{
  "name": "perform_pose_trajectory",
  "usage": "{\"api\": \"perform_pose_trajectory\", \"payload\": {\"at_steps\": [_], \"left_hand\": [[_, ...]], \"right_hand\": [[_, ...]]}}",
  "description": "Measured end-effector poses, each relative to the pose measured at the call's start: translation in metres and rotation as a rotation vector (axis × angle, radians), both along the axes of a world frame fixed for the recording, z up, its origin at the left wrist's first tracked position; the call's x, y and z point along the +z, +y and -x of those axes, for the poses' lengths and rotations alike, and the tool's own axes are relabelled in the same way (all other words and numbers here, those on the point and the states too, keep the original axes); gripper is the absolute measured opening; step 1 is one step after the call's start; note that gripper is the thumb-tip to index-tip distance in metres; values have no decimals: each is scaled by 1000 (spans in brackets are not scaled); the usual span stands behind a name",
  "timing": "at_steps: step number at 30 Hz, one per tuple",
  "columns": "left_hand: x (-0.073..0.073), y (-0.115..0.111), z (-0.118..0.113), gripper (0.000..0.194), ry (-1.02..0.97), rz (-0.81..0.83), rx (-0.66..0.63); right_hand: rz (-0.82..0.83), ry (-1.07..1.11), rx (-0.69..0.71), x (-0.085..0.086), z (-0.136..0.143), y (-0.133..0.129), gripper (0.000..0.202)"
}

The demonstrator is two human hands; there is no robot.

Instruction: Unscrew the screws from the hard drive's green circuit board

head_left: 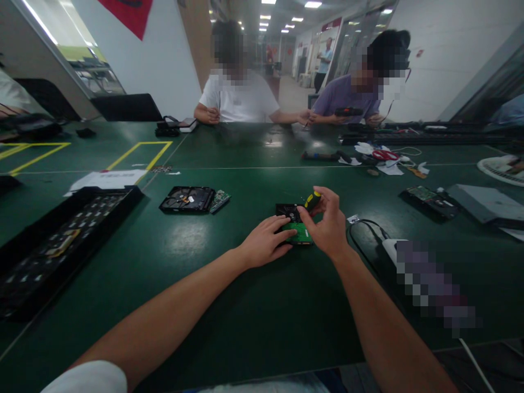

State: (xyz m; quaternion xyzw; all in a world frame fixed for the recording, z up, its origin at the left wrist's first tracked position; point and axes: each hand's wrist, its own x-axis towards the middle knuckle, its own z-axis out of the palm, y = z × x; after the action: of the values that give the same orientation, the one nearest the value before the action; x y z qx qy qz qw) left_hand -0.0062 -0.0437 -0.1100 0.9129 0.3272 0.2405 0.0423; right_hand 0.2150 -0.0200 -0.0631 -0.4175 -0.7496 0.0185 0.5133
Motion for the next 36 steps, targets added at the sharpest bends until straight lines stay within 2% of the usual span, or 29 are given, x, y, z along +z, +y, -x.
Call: {"api": "perform_pose_trajectory", "payload": {"at_steps": [19,24,31,36], "left_hand": [[-1,0,0,43,2,-18,-3],[-1,0,0,44,5,-19,-2],[-1,1,-2,61,-114,12,119],[-2,1,-2,63,-136,7,170]], "right_hand": [[22,-31,-104,3,-2,-1,61],[16,-46,-77,3,-3,-2,63],[8,-72,-27,8,-3,-2,68],[24,-50,14,6,-2,-3,66]]}}
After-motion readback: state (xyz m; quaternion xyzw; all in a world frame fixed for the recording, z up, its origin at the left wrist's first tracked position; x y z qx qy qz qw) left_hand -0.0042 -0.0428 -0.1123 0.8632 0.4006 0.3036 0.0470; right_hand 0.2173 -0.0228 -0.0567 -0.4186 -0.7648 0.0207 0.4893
